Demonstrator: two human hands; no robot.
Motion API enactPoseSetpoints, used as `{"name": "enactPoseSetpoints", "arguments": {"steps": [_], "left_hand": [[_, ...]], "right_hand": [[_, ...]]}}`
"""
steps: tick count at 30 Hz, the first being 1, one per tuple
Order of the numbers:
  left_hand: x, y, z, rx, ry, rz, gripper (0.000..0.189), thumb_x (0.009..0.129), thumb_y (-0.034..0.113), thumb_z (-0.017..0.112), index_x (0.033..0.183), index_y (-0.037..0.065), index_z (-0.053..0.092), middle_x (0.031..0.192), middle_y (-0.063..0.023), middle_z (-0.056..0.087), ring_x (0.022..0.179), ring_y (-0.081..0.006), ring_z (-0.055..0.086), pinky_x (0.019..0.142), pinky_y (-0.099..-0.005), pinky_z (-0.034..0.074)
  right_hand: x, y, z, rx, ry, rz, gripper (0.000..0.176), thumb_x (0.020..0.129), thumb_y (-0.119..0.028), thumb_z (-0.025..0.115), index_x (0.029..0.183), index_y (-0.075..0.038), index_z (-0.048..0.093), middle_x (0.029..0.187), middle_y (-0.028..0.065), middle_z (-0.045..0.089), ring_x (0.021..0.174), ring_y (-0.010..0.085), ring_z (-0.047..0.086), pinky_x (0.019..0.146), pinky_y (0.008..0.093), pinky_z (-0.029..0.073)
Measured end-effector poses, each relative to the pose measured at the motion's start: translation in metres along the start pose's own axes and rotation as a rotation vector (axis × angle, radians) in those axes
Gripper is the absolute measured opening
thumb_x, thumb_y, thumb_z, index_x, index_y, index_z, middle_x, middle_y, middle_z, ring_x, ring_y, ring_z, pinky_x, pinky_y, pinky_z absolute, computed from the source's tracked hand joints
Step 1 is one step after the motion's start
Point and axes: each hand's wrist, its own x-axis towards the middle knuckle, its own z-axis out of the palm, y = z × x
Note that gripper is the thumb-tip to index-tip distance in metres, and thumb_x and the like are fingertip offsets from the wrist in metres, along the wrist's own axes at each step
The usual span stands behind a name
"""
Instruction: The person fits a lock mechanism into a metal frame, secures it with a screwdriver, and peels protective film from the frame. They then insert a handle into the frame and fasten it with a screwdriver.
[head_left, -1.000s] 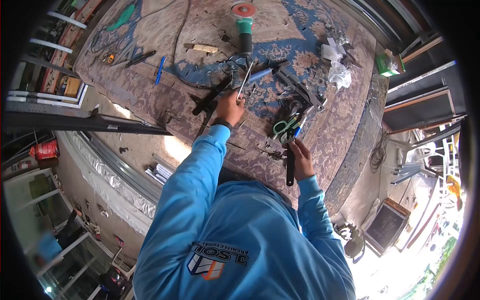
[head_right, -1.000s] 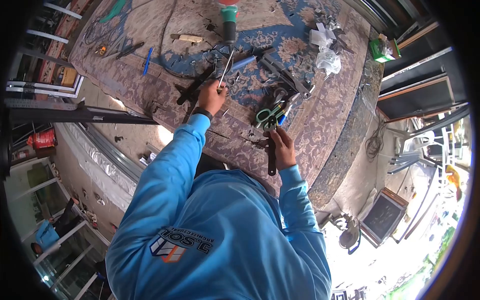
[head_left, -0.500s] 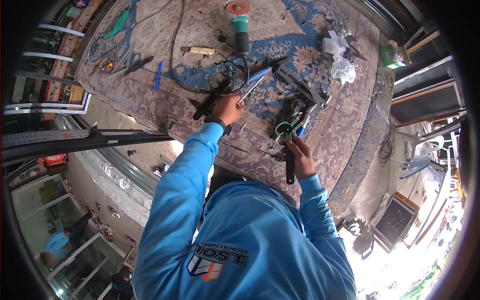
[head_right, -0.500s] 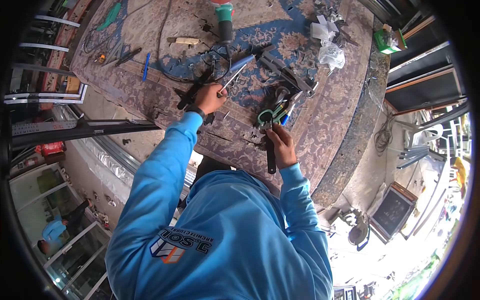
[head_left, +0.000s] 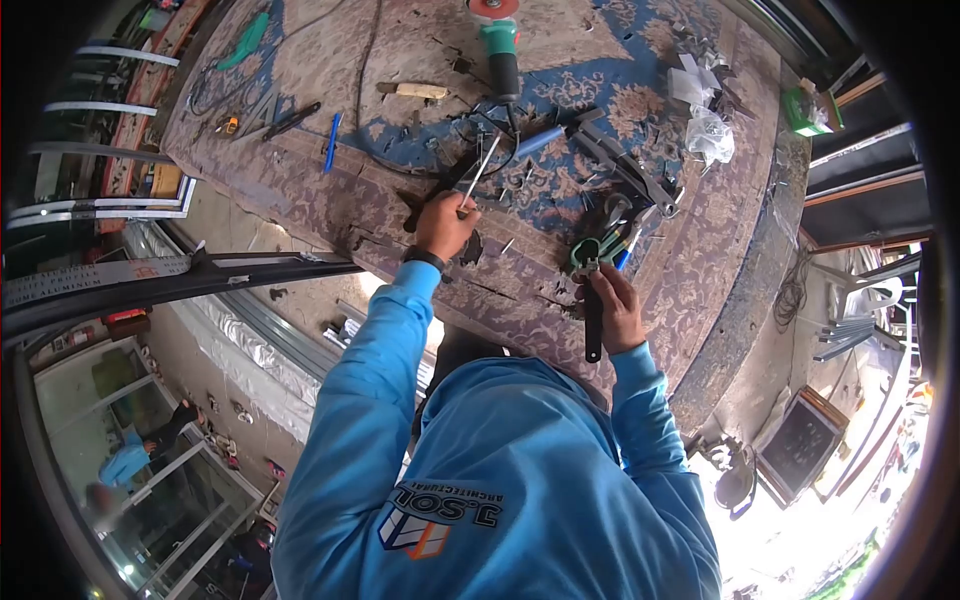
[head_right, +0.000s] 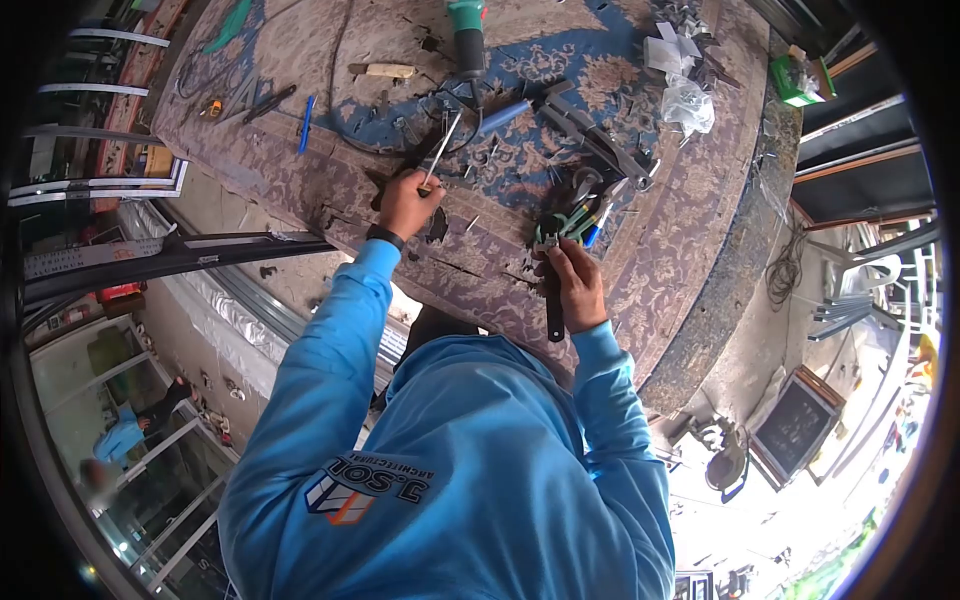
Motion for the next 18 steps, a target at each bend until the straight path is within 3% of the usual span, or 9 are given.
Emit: {"name": "enactPoseSetpoints", "arguments": {"steps": [6,11,14,15,16,18], "left_hand": [[0.003,0.015,0.022,-0.025,0.006,0.039,0.027,0.082,0.017,0.088,0.099,0.003,0.072,0.098,-0.015,0.076,0.092,-0.035,0.074,0.079,-0.0442,0.058],[0.008,0.018,0.017,-0.014,0.006,-0.046,0.029,0.082,0.02,0.087,0.101,0.007,0.071,0.103,-0.0147,0.075,0.094,-0.0364,0.073,0.079,-0.0456,0.058],[0.012,0.019,0.025,0.035,0.005,-0.028,0.028,0.082,0.022,0.087,0.1,0.008,0.072,0.104,-0.0145,0.075,0.095,-0.0368,0.072,0.08,-0.0457,0.058],[0.015,0.019,0.029,0.049,0.014,-0.008,0.028,0.082,0.023,0.087,0.1,0.008,0.072,0.103,-0.0145,0.075,0.095,-0.0369,0.073,0.08,-0.0456,0.058],[0.016,0.02,0.031,0.04,0.014,0.011,0.027,0.082,0.023,0.086,0.099,0.006,0.073,0.101,-0.0147,0.076,0.093,-0.0367,0.073,0.079,-0.0453,0.058],[0.014,0.023,0.031,0.028,0.02,0.048,0.026,0.084,0.022,0.085,0.097,0.004,0.073,0.097,-0.0152,0.077,0.09,-0.0363,0.074,0.076,-0.0447,0.058]], "right_hand": [[-0.004,-0.001,-0.001,-0.005,-0.071,-0.016,0.035,0.107,-0.029,0.064,0.125,0.0,0.069,0.105,0.0055,0.073,0.079,0.01,0.063,0.067,0.0282,0.053],[-0.004,-0.005,0.002,-0.078,-0.037,0.022,0.035,0.105,-0.027,0.068,0.124,0.003,0.066,0.103,0.0069,0.072,0.081,0.0141,0.065,0.073,0.0312,0.056],[0.027,0.027,0.021,-0.247,0.029,-0.283,0.041,0.1,-0.024,0.076,0.126,0.005,0.064,0.101,0.007,0.071,0.085,0.019,0.068,0.078,0.0333,0.057],[0.046,0.028,0.018,-0.55,-0.013,-0.277,0.051,0.092,-0.024,0.085,0.127,0.006,0.064,0.102,0.0116,0.074,0.092,0.023,0.072,0.083,0.0357,0.058],[0.059,0.03,0.033,-0.628,0.093,-0.372,0.057,0.086,-0.026,0.089,0.128,0.004,0.064,0.105,0.0171,0.076,0.094,0.0228,0.073,0.085,0.0375,0.058],[0.096,0.023,0.059,-0.72,0.073,-0.47,0.061,0.081,-0.026,0.09,0.128,0.003,0.065,0.109,0.0242,0.076,0.101,0.0394,0.076,0.088,0.0428,0.059]]}}
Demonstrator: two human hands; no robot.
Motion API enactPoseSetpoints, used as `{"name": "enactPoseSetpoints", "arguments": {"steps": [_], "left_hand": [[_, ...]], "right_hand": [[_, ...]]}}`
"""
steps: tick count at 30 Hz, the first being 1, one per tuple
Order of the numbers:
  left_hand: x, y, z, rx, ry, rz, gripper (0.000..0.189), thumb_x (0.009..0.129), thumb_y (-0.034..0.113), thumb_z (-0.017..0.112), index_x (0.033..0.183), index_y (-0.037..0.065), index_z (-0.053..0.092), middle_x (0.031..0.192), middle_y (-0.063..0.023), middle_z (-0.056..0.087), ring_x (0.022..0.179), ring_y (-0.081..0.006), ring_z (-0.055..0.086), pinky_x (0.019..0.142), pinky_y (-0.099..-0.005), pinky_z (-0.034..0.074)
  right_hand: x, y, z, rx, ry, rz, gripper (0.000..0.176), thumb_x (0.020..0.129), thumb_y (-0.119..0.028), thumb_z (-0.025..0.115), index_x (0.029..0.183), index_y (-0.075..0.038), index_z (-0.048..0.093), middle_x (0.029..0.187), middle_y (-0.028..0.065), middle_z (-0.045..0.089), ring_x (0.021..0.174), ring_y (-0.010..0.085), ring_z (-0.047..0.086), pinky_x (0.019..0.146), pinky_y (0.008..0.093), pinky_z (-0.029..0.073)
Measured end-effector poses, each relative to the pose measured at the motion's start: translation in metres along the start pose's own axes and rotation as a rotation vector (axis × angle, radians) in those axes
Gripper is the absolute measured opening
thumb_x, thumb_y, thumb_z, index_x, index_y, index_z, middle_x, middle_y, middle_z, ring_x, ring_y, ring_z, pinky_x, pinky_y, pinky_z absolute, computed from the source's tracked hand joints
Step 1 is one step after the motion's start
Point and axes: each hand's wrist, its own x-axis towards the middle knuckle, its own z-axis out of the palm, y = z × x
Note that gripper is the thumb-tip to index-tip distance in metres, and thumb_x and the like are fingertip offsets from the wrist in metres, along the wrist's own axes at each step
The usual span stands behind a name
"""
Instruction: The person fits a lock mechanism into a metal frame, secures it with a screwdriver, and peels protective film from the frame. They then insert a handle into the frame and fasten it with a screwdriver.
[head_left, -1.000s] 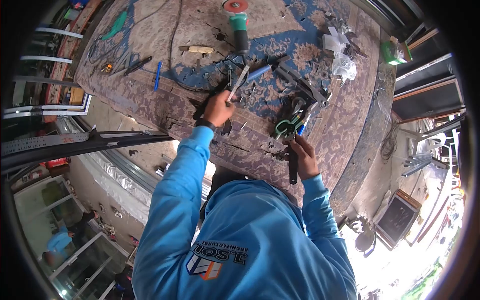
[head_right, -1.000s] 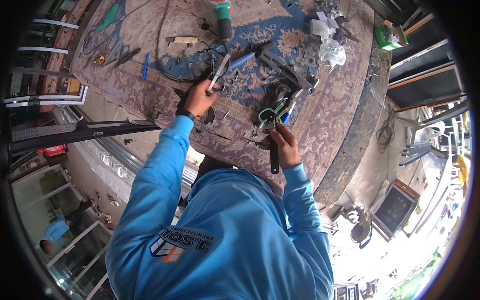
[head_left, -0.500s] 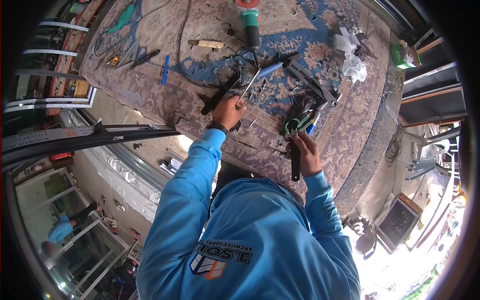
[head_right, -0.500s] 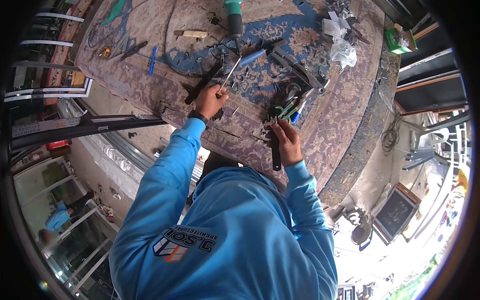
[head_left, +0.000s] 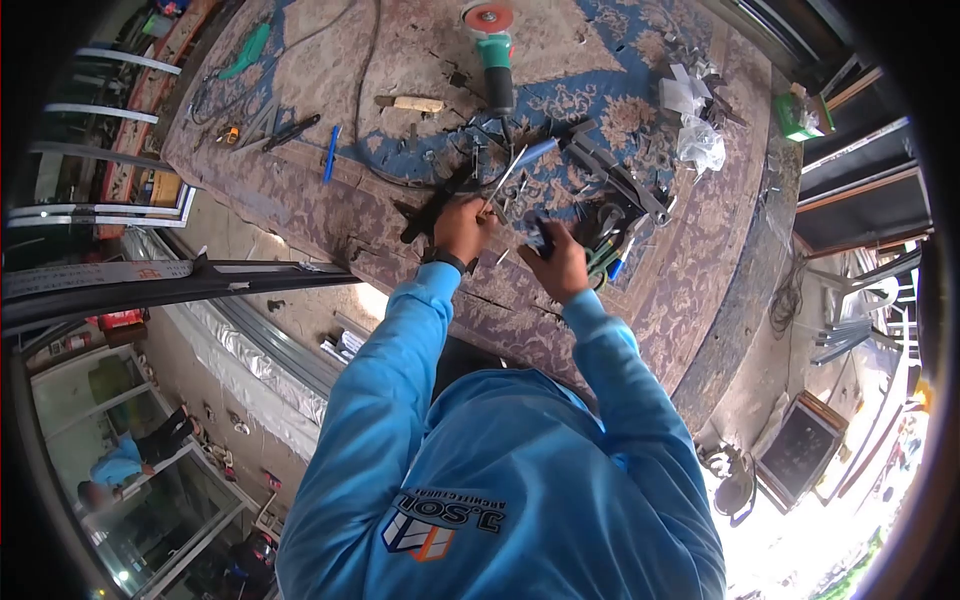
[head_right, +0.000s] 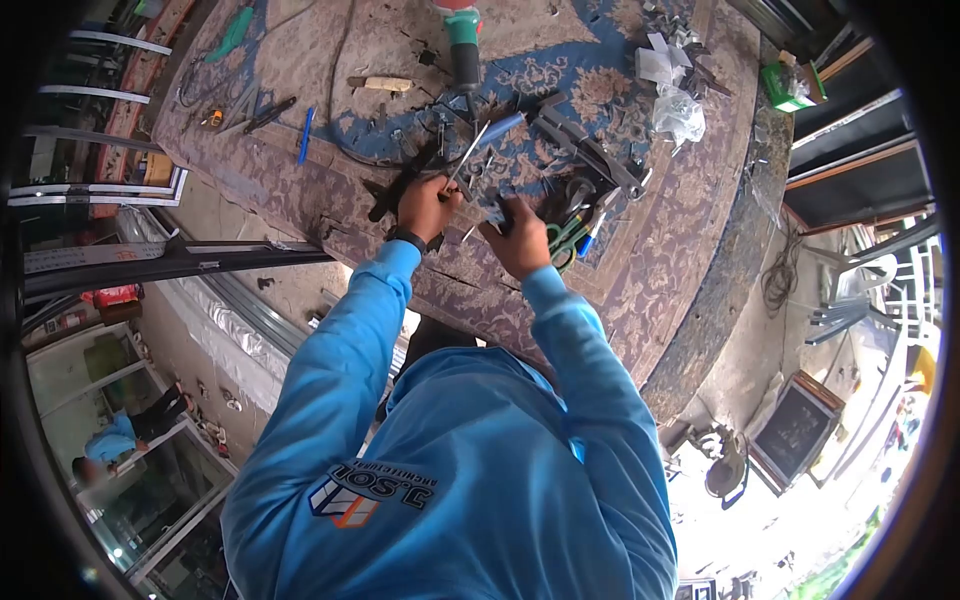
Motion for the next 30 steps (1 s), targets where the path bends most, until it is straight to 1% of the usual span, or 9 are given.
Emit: {"name": "enactPoseSetpoints", "arguments": {"steps": [2,5,9,12,16,19,22,25,30], "left_hand": [[0.0,0.0,0.001,0.02,0.015,0.018,0.023,0.086,0.023,0.082,0.1,0.006,0.076,0.096,-0.0166,0.076,0.091,-0.0388,0.073,0.077,-0.0463,0.058],[0.006,-0.002,0.004,0.071,0.075,0.09,0.025,0.087,0.026,0.081,0.104,0.009,0.077,0.1,-0.0182,0.075,0.092,-0.042,0.071,0.077,-0.0489,0.057],[0.003,0.006,0.0,0.035,0.061,0.043,0.021,0.086,0.025,0.079,0.094,0.006,0.073,0.093,-0.0174,0.074,0.09,-0.0424,0.07,0.074,-0.0505,0.056],[-0.002,0.012,-0.011,0.018,0.031,0.04,0.021,0.084,0.026,0.078,0.091,0.008,0.07,0.093,-0.0149,0.072,0.088,-0.0425,0.07,0.075,-0.0519,0.056],[-0.014,0.018,-0.014,0.005,0.032,0.054,0.022,0.085,0.025,0.076,0.085,0.005,0.067,0.089,-0.0161,0.071,0.083,-0.0426,0.069,0.071,-0.0517,0.055],[-0.016,0.018,-0.013,-0.045,0.021,0.007,0.021,0.085,0.024,0.077,0.084,0.005,0.069,0.086,-0.0179,0.071,0.081,-0.0422,0.07,0.07,-0.0484,0.056],[-0.014,0.019,-0.015,-0.212,0.04,-0.056,0.02,0.086,0.023,0.079,0.089,0.004,0.073,0.085,-0.0188,0.074,0.079,-0.0384,0.073,0.069,-0.0439,0.057],[-0.01,0.026,-0.01,-0.416,-0.009,-0.082,0.022,0.086,0.022,0.081,0.095,0.003,0.076,0.086,-0.0191,0.076,0.078,-0.0333,0.076,0.069,-0.0403,0.057],[-0.007,0.04,-0.008,-0.307,-0.053,-0.147,0.021,0.089,0.02,0.081,0.099,0.002,0.076,0.085,-0.0156,0.077,0.078,-0.0235,0.077,0.069,-0.0364,0.058]], "right_hand": [[0.032,0.004,0.026,-0.091,-0.006,-0.124,0.056,0.079,-0.021,0.087,0.126,0.001,0.066,0.111,0.0251,0.075,0.103,0.046,0.073,0.089,0.0481,0.059],[0.059,0.02,0.056,-0.241,-0.028,-0.141,0.048,0.08,-0.021,0.083,0.122,-0.003,0.068,0.11,0.0252,0.075,0.103,0.0461,0.072,0.088,0.0524,0.058],[0.065,0.008,0.049,-0.234,-0.115,-0.023,0.042,0.082,-0.026,0.079,0.117,-0.006,0.07,0.102,0.0253,0.075,0.1,0.0467,0.071,0.086,0.0536,0.059],[0.055,-0.002,0.04,-0.258,-0.149,-0.033,0.041,0.08,-0.026,0.08,0.114,-0.005,0.069,0.099,0.0247,0.075,0.098,0.0464,0.072,0.085,0.0537,0.058],[0.042,0.007,0.035,-0.289,-0.02,-0.12,0.039,0.076,-0.025,0.085,0.101,0.001,0.069,0.088,0.0233,0.074,0.084,0.0443,0.073,0.075,0.0486,0.058],[0.041,0.014,0.028,-0.209,0.023,-0.069,0.036,0.076,-0.024,0.086,0.095,0.002,0.068,0.083,0.0227,0.073,0.079,0.042,0.073,0.072,0.0459,0.058],[0.038,0.016,0.024,-0.141,0.053,-0.051,0.035,0.078,-0.024,0.087,0.091,0.002,0.068,0.079,0.0214,0.072,0.075,0.0364,0.074,0.07,0.0436,0.057],[0.029,0.006,0.02,-0.005,-0.011,-0.031,0.034,0.08,-0.024,0.086,0.088,0.003,0.066,0.078,0.0225,0.071,0.073,0.0401,0.073,0.067,0.0438,0.056],[0.027,0.013,0.029,0.012,0.083,0.006,0.036,0.083,-0.026,0.087,0.095,0.002,0.068,0.076,0.0198,0.07,0.067,0.0303,0.072,0.064,0.0421,0.054]]}}
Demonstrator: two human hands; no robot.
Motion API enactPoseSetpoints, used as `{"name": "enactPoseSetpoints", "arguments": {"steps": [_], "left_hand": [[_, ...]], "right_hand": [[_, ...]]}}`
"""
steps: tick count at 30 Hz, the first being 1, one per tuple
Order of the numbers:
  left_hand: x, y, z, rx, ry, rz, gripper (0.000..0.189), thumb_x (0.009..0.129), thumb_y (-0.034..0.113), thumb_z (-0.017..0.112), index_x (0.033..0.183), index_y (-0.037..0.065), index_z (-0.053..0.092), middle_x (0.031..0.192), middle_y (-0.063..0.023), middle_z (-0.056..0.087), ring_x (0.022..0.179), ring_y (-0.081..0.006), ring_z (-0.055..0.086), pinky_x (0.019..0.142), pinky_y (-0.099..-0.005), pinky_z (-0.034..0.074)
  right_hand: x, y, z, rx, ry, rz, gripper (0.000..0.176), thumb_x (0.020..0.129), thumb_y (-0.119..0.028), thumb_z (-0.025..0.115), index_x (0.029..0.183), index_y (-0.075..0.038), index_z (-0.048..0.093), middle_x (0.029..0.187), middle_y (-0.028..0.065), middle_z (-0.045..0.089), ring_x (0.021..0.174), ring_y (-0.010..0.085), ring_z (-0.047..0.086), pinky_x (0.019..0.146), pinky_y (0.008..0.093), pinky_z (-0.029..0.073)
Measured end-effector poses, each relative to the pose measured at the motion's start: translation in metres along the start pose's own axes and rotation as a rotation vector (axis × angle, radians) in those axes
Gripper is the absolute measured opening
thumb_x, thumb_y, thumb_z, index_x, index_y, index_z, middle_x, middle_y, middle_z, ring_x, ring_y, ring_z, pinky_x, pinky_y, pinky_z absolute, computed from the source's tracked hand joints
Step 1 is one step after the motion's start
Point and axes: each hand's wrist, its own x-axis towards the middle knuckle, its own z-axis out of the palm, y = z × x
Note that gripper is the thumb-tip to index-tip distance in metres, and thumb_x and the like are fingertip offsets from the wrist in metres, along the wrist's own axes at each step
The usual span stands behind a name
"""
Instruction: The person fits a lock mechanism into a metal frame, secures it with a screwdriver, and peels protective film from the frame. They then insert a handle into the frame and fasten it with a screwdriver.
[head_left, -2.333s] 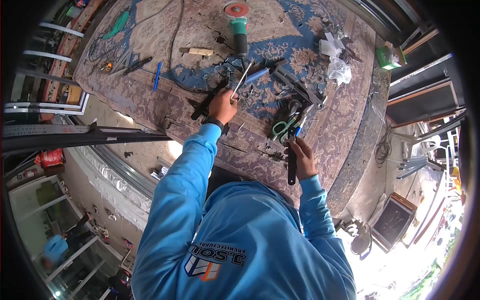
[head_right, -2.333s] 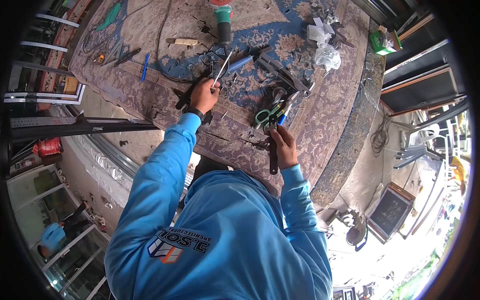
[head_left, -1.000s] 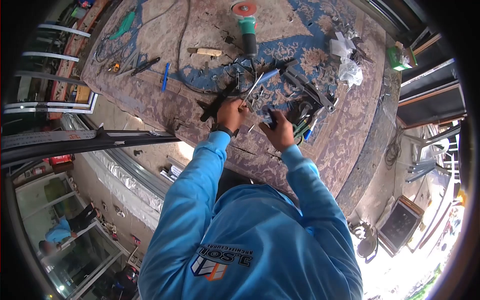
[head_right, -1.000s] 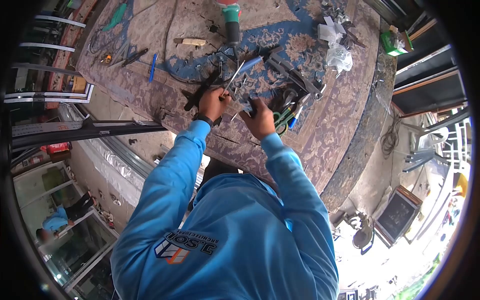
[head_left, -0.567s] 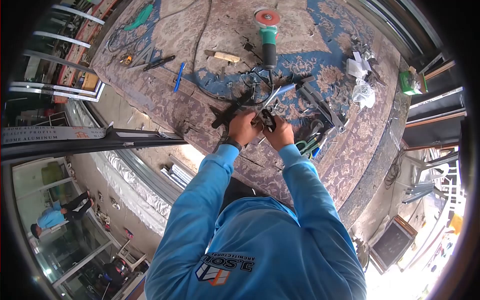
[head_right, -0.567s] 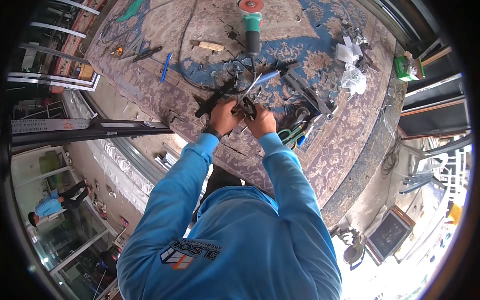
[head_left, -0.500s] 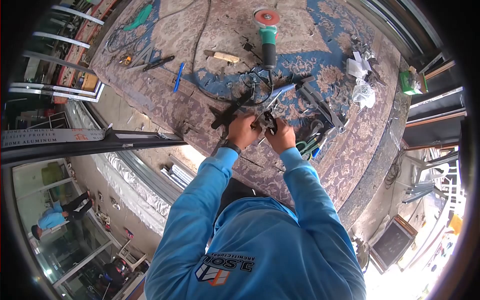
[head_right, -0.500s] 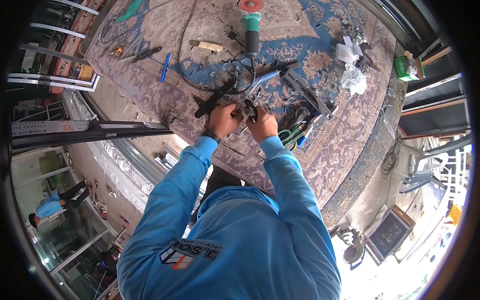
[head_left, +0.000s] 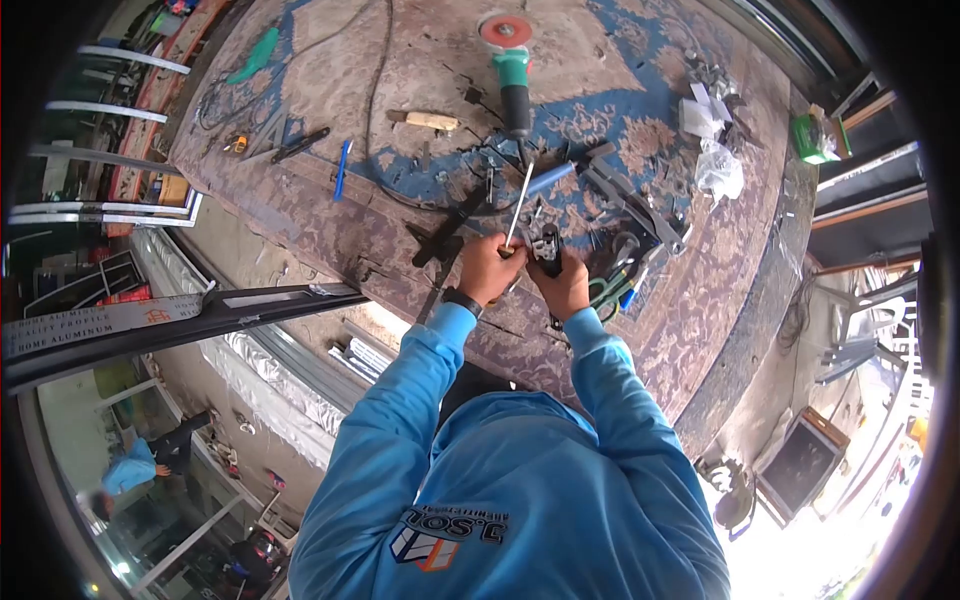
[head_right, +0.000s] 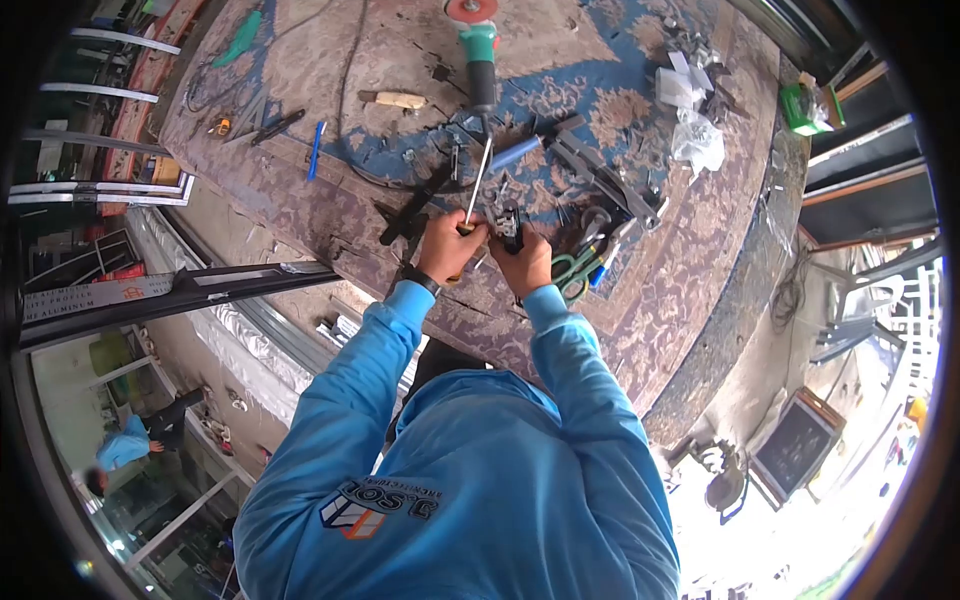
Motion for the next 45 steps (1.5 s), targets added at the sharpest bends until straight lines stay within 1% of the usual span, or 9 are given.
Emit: {"name": "enactPoseSetpoints", "arguments": {"steps": [17,18,20,23,26,30,34,41,45], "left_hand": [[-0.014,-0.019,0.02,-0.02,0.007,0.051,0.018,0.086,0.016,0.08,0.092,0.003,0.07,0.08,-0.0138,0.075,0.074,-0.0251,0.075,0.067,-0.0368,0.058],[-0.014,-0.019,0.016,-0.036,-0.019,0.012,0.016,0.086,0.012,0.08,0.092,0.002,0.069,0.08,-0.0121,0.075,0.073,-0.0211,0.074,0.068,-0.0351,0.057],[-0.013,-0.023,0.008,-0.018,-0.039,-0.011,0.015,0.087,0.009,0.081,0.093,0.002,0.069,0.081,-0.0099,0.075,0.073,-0.0168,0.073,0.069,-0.0332,0.057],[-0.006,-0.021,-0.002,0.03,-0.004,0.022,0.014,0.089,0.009,0.08,0.095,0.002,0.069,0.084,-0.009,0.076,0.075,-0.0161,0.073,0.07,-0.0323,0.057],[-0.004,-0.017,-0.012,-0.062,0.089,0.102,0.015,0.089,0.009,0.079,0.098,0.002,0.07,0.082,-0.0131,0.075,0.073,-0.0228,0.075,0.066,-0.0357,0.058],[-0.011,-0.012,-0.031,-0.316,-0.029,-0.234,0.016,0.092,0.01,0.08,0.103,0.004,0.07,0.078,-0.004,0.072,0.062,-0.0118,0.068,0.057,-0.0288,0.054],[-0.023,-0.01,-0.036,-0.251,-0.037,-0.194,0.014,0.093,0.01,0.079,0.103,0.005,0.07,0.077,-0.0019,0.07,0.057,-0.0081,0.064,0.052,-0.0259,0.049],[-0.015,-0.036,-0.031,0.122,0.02,0.172,0.018,0.087,0.013,0.081,0.099,0.003,0.072,0.089,-0.0135,0.076,0.081,-0.0313,0.075,0.072,-0.0388,0.058],[-0.002,-0.034,-0.013,0.197,-0.021,0.227,0.017,0.087,0.013,0.079,0.101,0.004,0.075,0.093,-0.0166,0.076,0.085,-0.0375,0.075,0.072,-0.0406,0.059]], "right_hand": [[-0.016,0.02,0.023,-0.119,0.215,0.051,0.028,0.09,-0.021,0.079,0.085,0.002,0.063,0.079,0.0266,0.07,0.076,0.0467,0.072,0.065,0.0513,0.055],[-0.014,0.029,0.019,-0.011,0.233,0.084,0.03,0.09,-0.023,0.081,0.09,0.003,0.066,0.076,0.0212,0.071,0.067,0.0364,0.073,0.06,0.0455,0.055],[-0.004,0.02,-0.002,0.293,-0.115,0.407,0.032,0.091,-0.025,0.082,0.097,0.004,0.069,0.072,0.011,0.07,0.061,0.0205,0.069,0.056,0.038,0.053],[-0.005,0.03,-0.001,0.482,-0.159,0.387,0.03,0.094,-0.025,0.081,0.101,0.003,0.07,0.072,0.0033,0.066,0.059,0.0115,0.062,0.055,0.0332,0.051],[-0.006,0.01,-0.013,0.518,-0.163,0.476,0.026,0.094,-0.022,0.081,0.103,0.001,0.071,0.078,0.002,0.067,0.064,0.0121,0.062,0.058,0.0313,0.051],[-0.013,0.006,-0.02,0.711,-0.188,0.574,0.025,0.093,-0.019,0.082,0.107,-0.001,0.072,0.09,0.0027,0.067,0.076,0.0125,0.061,0.064,0.0298,0.052],[-0.018,0.009,-0.024,0.758,-0.158,0.578,0.023,0.094,-0.017,0.081,0.108,-0.002,0.071,0.088,0.0019,0.066,0.075,0.0123,0.06,0.065,0.0298,0.052],[-0.024,0.012,-0.026,0.576,-0.094,0.563,0.02,0.095,-0.018,0.08,0.099,-0.003,0.068,0.082,0.0008,0.065,0.071,0.0104,0.062,0.059,0.0283,0.051],[-0.033,-0.005,-0.03,0.374,-0.094,0.473,0.019,0.096,-0.017,0.077,0.1,-0.003,0.065,0.08,0.0036,0.064,0.07,0.0113,0.062,0.059,0.0293,0.051]]}}
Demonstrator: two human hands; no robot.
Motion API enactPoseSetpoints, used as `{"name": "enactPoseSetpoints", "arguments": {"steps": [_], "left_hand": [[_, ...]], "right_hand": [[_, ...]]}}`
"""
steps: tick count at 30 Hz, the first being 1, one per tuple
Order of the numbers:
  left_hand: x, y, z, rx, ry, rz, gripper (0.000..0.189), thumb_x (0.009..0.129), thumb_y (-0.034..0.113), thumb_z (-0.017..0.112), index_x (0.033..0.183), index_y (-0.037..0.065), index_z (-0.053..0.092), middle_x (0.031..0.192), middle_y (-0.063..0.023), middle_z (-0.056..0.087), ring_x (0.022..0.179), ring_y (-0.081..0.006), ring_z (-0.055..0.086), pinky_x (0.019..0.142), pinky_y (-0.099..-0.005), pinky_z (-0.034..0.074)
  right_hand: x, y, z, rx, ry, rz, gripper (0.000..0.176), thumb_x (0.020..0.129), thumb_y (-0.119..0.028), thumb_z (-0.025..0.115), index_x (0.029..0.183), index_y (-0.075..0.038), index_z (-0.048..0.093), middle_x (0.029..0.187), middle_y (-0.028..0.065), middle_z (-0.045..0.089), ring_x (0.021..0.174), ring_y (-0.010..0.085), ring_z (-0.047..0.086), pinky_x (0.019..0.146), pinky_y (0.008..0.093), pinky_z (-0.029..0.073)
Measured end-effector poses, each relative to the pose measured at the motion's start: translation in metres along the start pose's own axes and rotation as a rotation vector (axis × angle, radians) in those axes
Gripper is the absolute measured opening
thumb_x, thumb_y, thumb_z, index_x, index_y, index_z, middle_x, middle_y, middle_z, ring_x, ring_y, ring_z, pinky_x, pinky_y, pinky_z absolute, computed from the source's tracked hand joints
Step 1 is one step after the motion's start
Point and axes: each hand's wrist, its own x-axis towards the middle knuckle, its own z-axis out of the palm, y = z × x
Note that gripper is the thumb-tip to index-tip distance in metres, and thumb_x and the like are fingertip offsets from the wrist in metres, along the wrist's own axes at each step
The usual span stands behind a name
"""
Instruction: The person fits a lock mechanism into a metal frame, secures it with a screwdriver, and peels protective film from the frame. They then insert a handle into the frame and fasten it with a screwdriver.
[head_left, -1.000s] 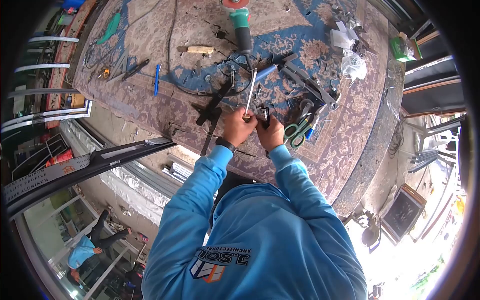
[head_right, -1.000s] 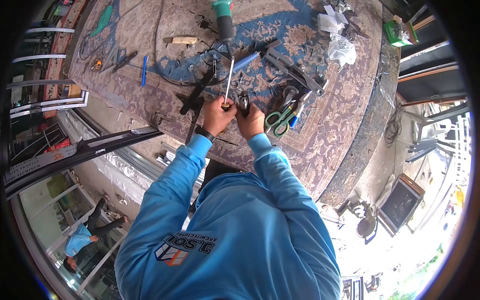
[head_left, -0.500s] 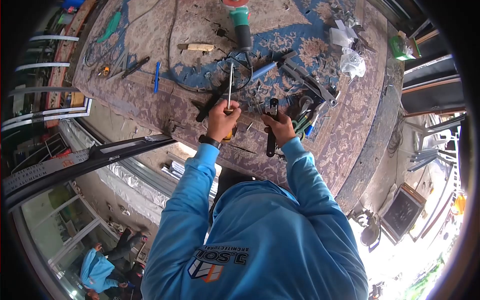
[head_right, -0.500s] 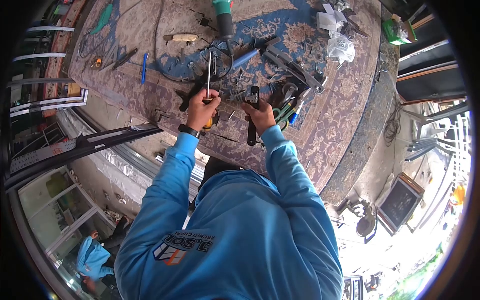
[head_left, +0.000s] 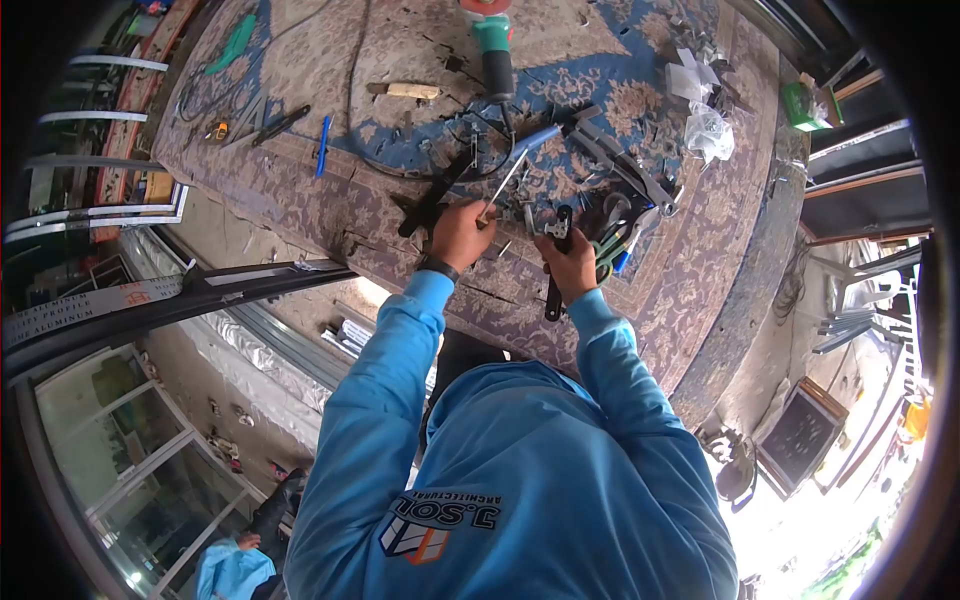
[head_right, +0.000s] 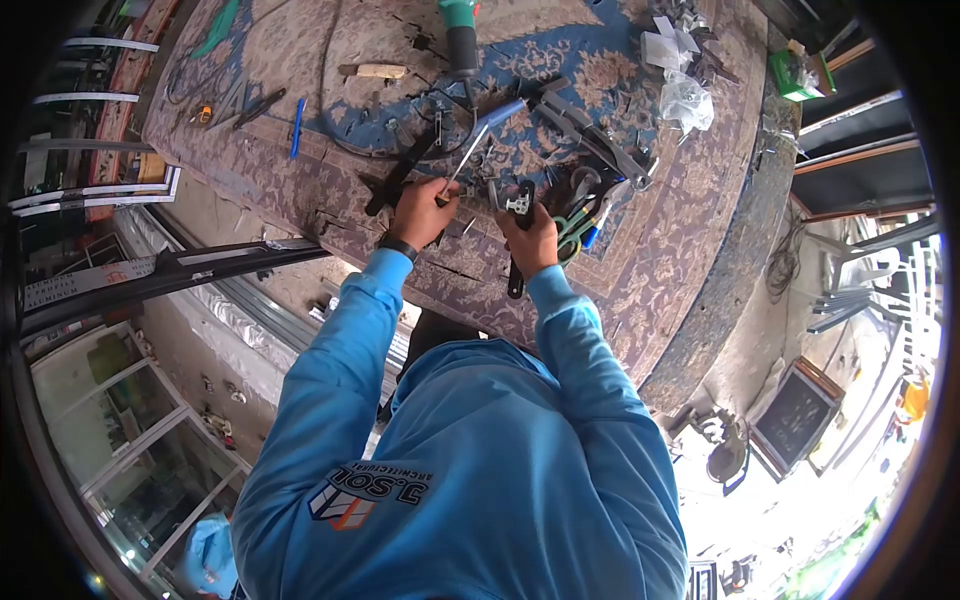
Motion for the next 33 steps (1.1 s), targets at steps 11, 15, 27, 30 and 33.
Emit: {"name": "enactPoseSetpoints", "arguments": {"steps": [11,15,27,30,33], "left_hand": [[-0.026,-0.05,-0.043,-0.016,0.226,-0.217,0.014,0.09,0.014,0.08,0.096,0.006,0.071,0.083,-0.0112,0.075,0.074,-0.0245,0.074,0.069,-0.0368,0.058],[-0.021,-0.041,-0.038,-0.033,0.13,-0.254,0.019,0.09,0.013,0.081,0.104,0.004,0.072,0.087,-0.0108,0.075,0.076,-0.0227,0.074,0.07,-0.0357,0.057],[0.003,-0.009,0.005,-0.066,-0.019,-0.163,0.035,0.083,0.017,0.085,0.111,0.004,0.07,0.104,-0.0174,0.076,0.093,-0.0356,0.075,0.079,-0.0453,0.06],[0.006,0.006,0.016,-0.042,-0.014,-0.132,0.035,0.082,0.017,0.086,0.111,0.006,0.071,0.103,-0.016,0.076,0.092,-0.0355,0.075,0.078,-0.0457,0.059],[0.009,0.013,0.025,0.016,0.005,-0.121,0.027,0.084,0.017,0.085,0.106,0.007,0.072,0.098,-0.0147,0.075,0.089,-0.0349,0.075,0.076,-0.0444,0.059]], "right_hand": [[-0.051,0.006,-0.056,0.5,-0.203,0.194,0.016,0.102,-0.017,0.062,0.114,-0.006,0.063,0.093,0.005,0.063,0.079,0.0169,0.06,0.07,0.033,0.051],[-0.056,0.013,-0.052,0.577,-0.213,0.199,0.02,0.098,-0.015,0.067,0.113,-0.003,0.063,0.09,0.0063,0.064,0.077,0.0167,0.063,0.066,0.032,0.051],[-0.06,0.027,-0.094,0.22,-0.025,0.008,0.027,0.09,-0.005,0.076,0.112,-0.005,0.059,0.078,0.0013,0.061,0.061,0.0121,0.056,0.054,0.0301,0.046],[-0.051,0.035,-0.094,0.208,-0.031,-0.032,0.029,0.091,-0.01,0.077,0.115,-0.005,0.06,0.079,0.0013,0.062,0.062,0.0129,0.058,0.056,0.0309,0.047],[-0.044,0.04,-0.081,-0.022,0.127,-0.191,0.037,0.09,-0.019,0.081,0.116,-0.002,0.062,0.08,0.0029,0.063,0.065,0.0158,0.06,0.06,0.0342,0.051]]}}
